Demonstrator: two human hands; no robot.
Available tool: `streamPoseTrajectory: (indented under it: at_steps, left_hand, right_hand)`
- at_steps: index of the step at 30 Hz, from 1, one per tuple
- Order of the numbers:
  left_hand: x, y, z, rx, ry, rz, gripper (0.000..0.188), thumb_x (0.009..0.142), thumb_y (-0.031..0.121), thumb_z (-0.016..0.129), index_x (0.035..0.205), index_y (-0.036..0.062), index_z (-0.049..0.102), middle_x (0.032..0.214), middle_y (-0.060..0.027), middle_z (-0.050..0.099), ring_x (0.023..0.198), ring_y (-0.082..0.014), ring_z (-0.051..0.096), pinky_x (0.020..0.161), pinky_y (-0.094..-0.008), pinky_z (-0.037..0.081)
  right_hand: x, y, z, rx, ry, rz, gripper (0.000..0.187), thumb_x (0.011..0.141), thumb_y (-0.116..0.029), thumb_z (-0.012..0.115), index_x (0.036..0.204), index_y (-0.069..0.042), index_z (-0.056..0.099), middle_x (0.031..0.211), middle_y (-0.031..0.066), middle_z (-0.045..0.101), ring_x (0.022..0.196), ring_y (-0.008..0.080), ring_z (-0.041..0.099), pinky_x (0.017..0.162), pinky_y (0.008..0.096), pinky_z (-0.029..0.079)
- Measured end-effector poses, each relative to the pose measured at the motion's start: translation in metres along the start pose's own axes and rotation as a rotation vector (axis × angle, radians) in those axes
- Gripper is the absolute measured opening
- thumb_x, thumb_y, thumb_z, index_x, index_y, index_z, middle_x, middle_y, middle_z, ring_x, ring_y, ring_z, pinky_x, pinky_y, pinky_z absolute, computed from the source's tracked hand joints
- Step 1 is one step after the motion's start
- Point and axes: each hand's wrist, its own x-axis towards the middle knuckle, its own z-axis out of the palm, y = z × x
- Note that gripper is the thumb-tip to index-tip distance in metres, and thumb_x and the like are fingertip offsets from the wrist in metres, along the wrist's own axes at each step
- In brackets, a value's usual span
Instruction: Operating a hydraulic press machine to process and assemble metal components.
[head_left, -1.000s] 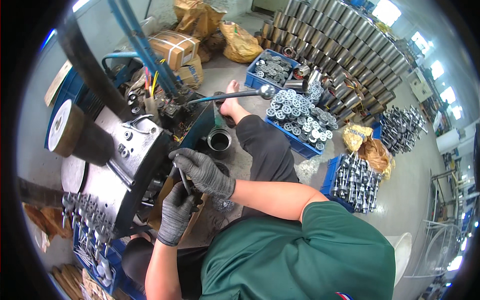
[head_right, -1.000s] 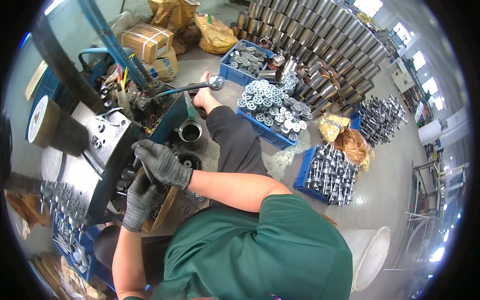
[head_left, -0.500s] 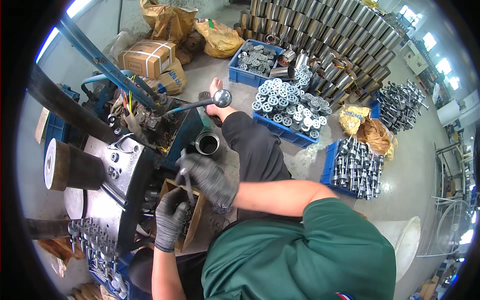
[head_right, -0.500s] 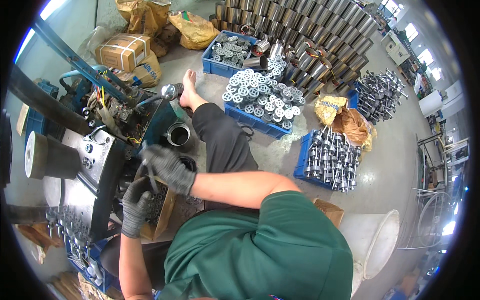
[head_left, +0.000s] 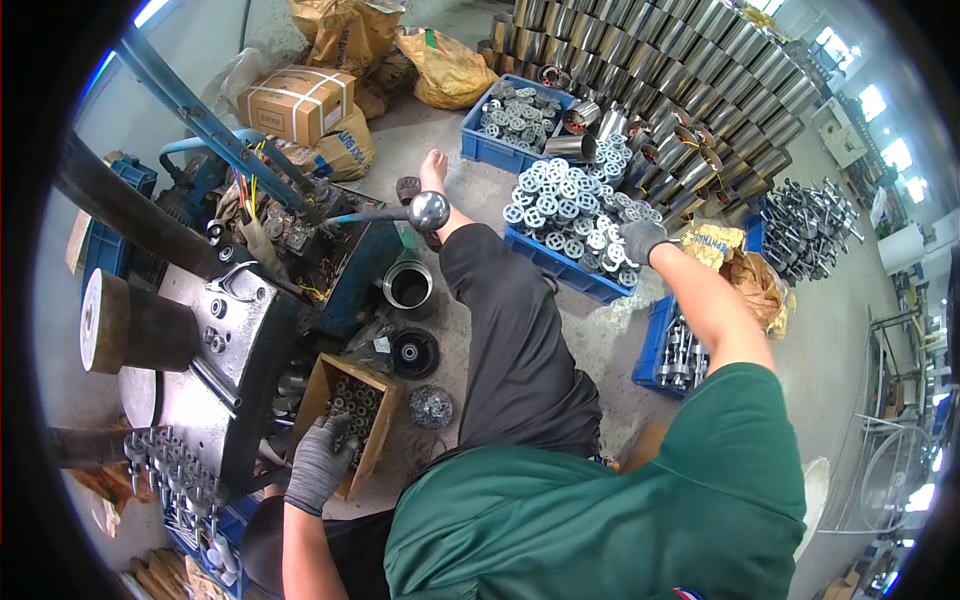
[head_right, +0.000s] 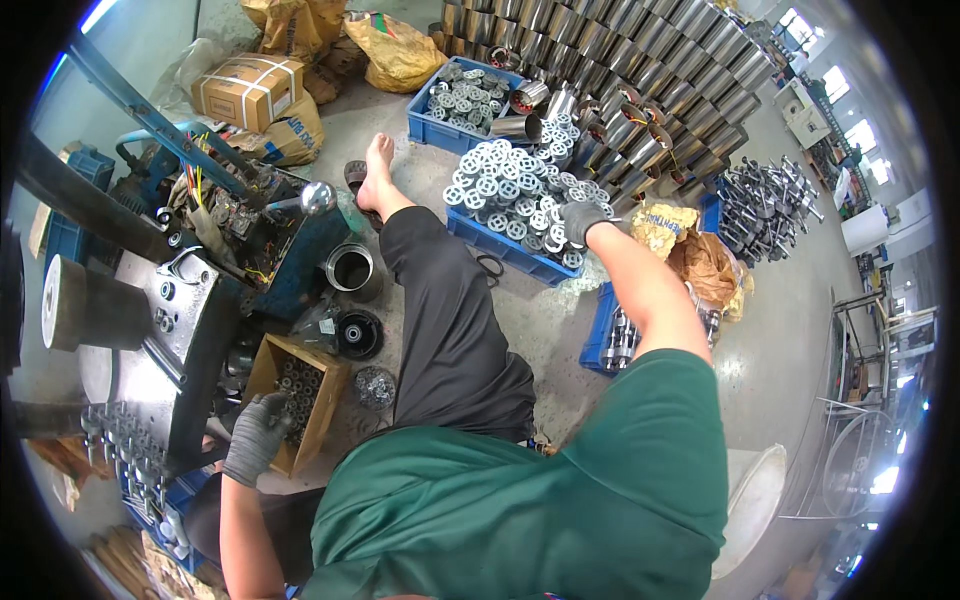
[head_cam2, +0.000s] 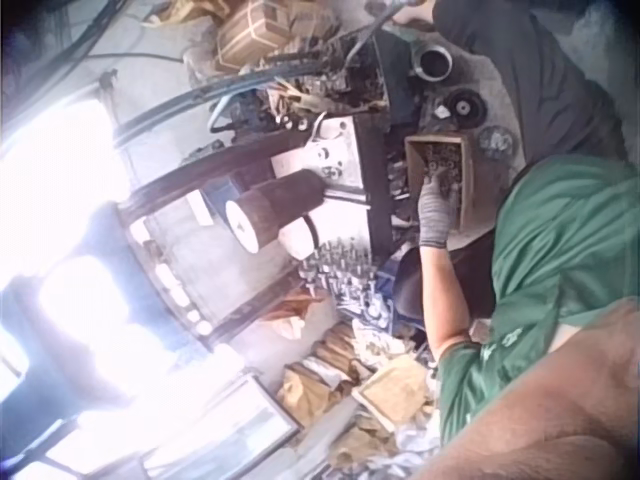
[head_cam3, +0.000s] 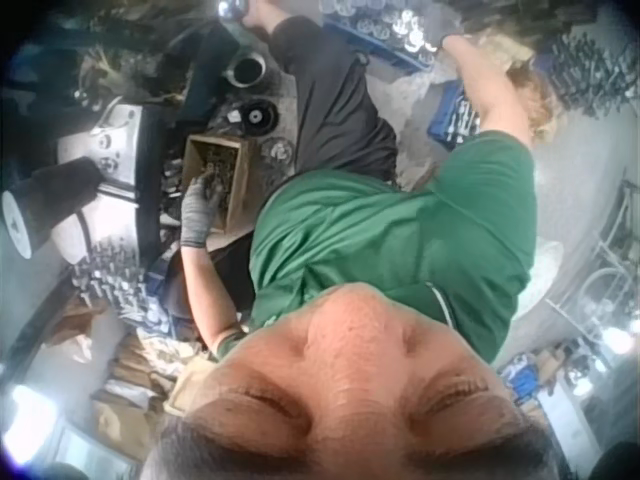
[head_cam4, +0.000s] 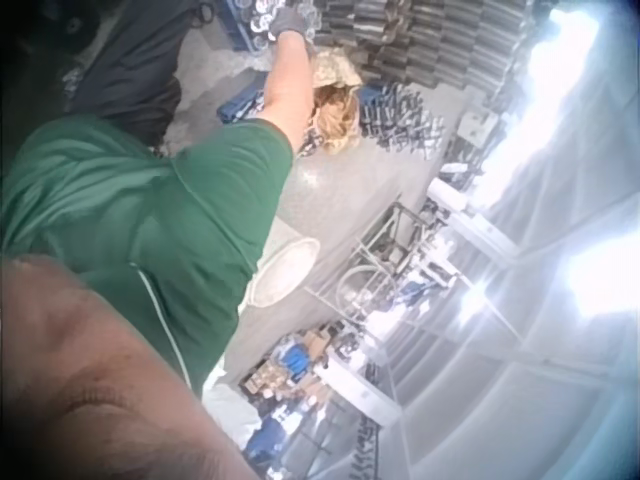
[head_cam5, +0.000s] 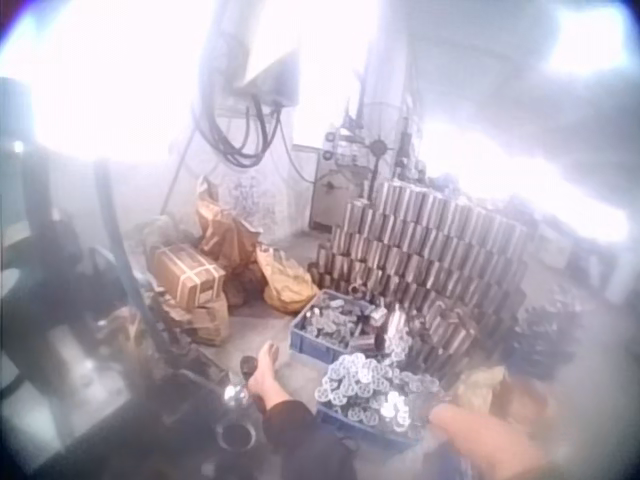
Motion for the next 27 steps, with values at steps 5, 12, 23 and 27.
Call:
streamPoseTrajectory:
  at_steps: [5, 12, 23, 27]
  left_hand:
    - [-0.006, 0.012, -0.006, 0.134, -0.031, -0.005, 0.037, 0.085, 0.012, 0.075, 0.120, 0.0041, 0.068, 0.109, -0.0199, 0.067, 0.102, -0.0393, 0.067, 0.088, -0.0455, 0.056]
    - [-0.008, 0.015, -0.004, 0.170, -0.029, 0.046, 0.038, 0.083, 0.011, 0.074, 0.120, 0.0054, 0.068, 0.108, -0.0198, 0.067, 0.099, -0.0396, 0.068, 0.086, -0.0471, 0.056]
    - [-0.003, 0.014, -0.002, 0.198, -0.068, 0.019, 0.039, 0.084, 0.012, 0.074, 0.121, 0.0039, 0.068, 0.108, -0.0203, 0.067, 0.099, -0.0395, 0.068, 0.086, -0.0470, 0.056]
    - [-0.003, 0.010, 0.000, 0.204, -0.074, -0.030, 0.040, 0.085, 0.013, 0.075, 0.123, 0.0037, 0.068, 0.108, -0.0205, 0.067, 0.099, -0.0389, 0.069, 0.087, -0.0467, 0.056]
  right_hand:
    - [0.025, 0.015, 0.059, -0.020, 0.043, 0.141, 0.035, 0.087, -0.013, 0.061, 0.120, -0.006, 0.071, 0.115, 0.0226, 0.074, 0.107, 0.0380, 0.072, 0.093, 0.0470, 0.056]
    - [0.036, 0.002, 0.057, -0.082, -0.010, 0.123, 0.027, 0.087, -0.020, 0.063, 0.105, -0.007, 0.080, 0.113, 0.0187, 0.076, 0.107, 0.0334, 0.073, 0.091, 0.0462, 0.056]
    - [0.032, -0.039, 0.042, -0.100, -0.101, 0.123, 0.042, 0.097, -0.029, 0.053, 0.129, -0.010, 0.072, 0.135, 0.0122, 0.069, 0.127, 0.0283, 0.064, 0.111, 0.0457, 0.041]
    - [0.025, -0.041, 0.046, -0.045, 0.098, 0.146, 0.063, 0.085, -0.057, 0.064, 0.125, -0.010, 0.071, 0.122, 0.0170, 0.074, 0.114, 0.0317, 0.071, 0.102, 0.0419, 0.052]
